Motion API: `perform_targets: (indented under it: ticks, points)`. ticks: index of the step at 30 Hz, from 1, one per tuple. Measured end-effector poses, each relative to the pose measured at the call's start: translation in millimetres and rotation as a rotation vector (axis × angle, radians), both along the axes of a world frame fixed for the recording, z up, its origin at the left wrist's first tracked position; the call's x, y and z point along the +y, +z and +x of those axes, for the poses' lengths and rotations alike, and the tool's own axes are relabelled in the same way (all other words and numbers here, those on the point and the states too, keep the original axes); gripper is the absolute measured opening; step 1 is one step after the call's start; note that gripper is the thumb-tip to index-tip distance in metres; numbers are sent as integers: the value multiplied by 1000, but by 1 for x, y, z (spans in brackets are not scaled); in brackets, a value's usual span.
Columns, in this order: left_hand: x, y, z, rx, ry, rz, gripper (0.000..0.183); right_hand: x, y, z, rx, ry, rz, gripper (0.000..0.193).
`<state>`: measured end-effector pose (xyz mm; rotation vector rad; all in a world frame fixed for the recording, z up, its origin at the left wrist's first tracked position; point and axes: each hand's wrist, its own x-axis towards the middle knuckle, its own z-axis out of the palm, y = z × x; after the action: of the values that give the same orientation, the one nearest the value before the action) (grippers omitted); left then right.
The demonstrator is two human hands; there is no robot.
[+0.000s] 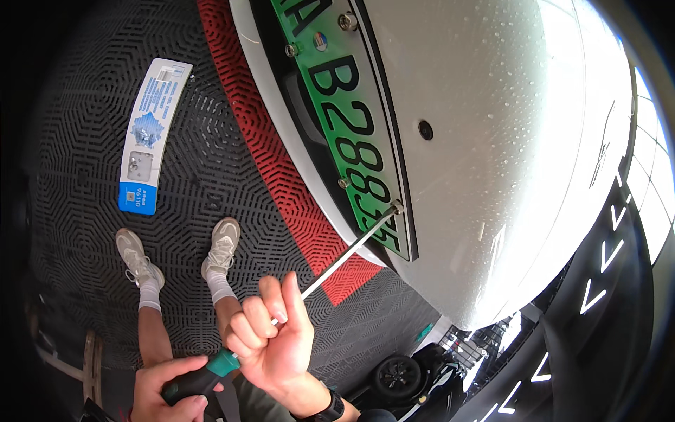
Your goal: Remove the front license plate from a car using a screwdriver.
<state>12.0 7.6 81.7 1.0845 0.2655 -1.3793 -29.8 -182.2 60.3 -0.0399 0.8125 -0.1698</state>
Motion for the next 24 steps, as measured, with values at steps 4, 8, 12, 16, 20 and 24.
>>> perform_targets:
  ticks: [4, 8, 12, 16, 20, 24]
  points:
    - [-4, -14, -9, -466, -17, -36, 36, 0, -7, -8, -33, 48, -4, 44]
    - [0, -20, -8, -592, -47, -23, 34, 3, -14, -9, -171, 15, 87, 41]
    - [4, -34, -15, -658, -68, -43, 33, 3, -23, -13, -162, 73, 71, 42]
    - [7, -46, -19, -690, -82, -78, 34, 1, -31, -19, -162, 118, 63, 42]
    - [6, -51, -22, -725, -77, -86, 34, -2, -31, -20, -140, 209, 24, 45]
    - [3, -53, -23, -733, -72, -92, 34, -6, -31, -19, -137, 219, 1, 46]
